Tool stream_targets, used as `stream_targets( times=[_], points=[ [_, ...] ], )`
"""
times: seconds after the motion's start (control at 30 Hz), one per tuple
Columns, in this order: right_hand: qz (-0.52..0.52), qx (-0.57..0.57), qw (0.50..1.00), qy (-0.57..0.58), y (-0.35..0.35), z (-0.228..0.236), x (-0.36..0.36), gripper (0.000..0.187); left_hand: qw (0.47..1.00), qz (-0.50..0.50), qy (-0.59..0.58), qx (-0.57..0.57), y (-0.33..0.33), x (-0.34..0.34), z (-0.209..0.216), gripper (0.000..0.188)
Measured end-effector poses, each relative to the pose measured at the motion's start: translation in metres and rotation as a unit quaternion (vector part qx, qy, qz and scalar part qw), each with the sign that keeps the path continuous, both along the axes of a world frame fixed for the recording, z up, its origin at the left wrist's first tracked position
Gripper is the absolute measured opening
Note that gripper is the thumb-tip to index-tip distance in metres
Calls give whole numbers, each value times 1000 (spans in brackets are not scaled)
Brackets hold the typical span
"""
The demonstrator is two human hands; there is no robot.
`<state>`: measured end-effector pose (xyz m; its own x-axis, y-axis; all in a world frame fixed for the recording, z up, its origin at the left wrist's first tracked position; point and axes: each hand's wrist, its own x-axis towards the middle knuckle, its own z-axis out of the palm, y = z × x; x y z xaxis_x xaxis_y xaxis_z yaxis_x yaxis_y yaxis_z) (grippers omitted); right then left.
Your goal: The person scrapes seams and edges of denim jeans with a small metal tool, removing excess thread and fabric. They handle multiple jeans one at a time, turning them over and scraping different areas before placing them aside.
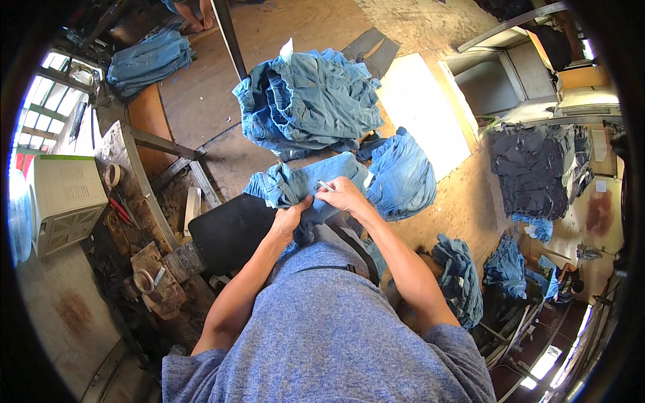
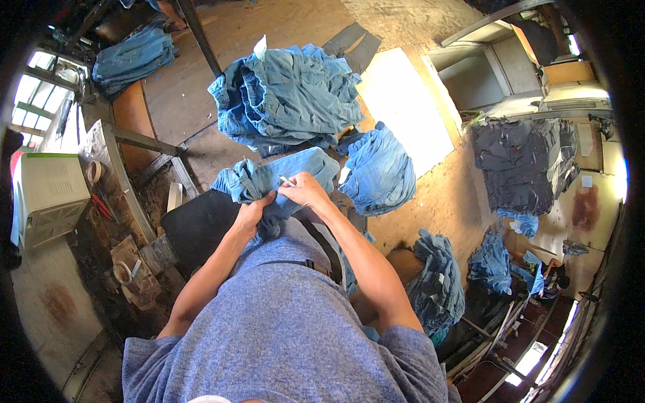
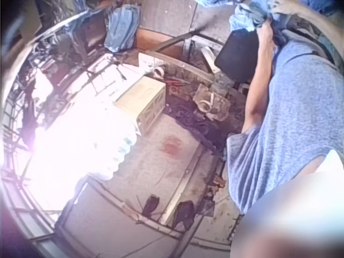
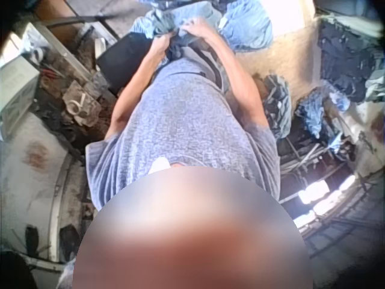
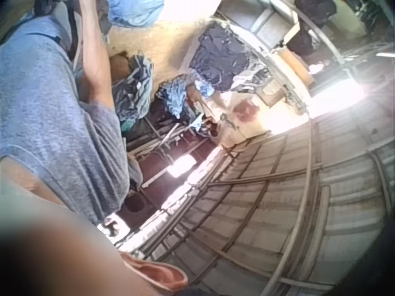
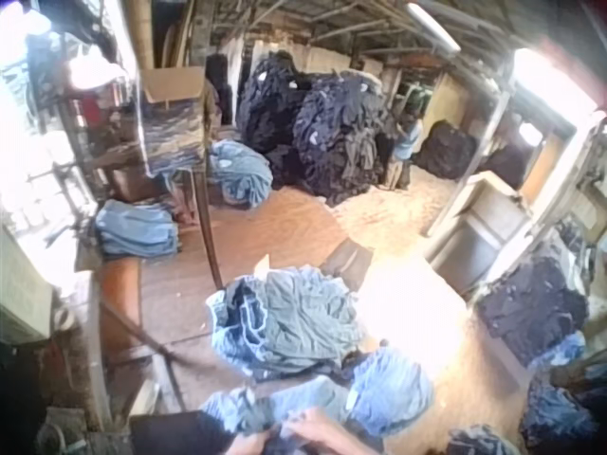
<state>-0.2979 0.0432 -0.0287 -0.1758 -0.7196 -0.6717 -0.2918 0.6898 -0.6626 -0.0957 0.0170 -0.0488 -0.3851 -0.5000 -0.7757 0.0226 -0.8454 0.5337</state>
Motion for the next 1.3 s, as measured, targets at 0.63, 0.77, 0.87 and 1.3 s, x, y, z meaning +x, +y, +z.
stream_targets(
  times=[0.63,0.77,0.87,1.3],
  points=[
    [52,26,998,28,-19,-5,-5,32,998,-4,10,-61,4,3,3,52],
    [102,-10,995,15,-19,-8,-3,35,997,-1,11,-73,4,1,1,48],
    [92,8,994,56,-20,-11,-2,37,998,-10,24,-62,2,2,-5,53],
    [50,-61,981,177,-11,12,-39,46,994,-106,-15,33,-10,19,-5,47]
  ],
)
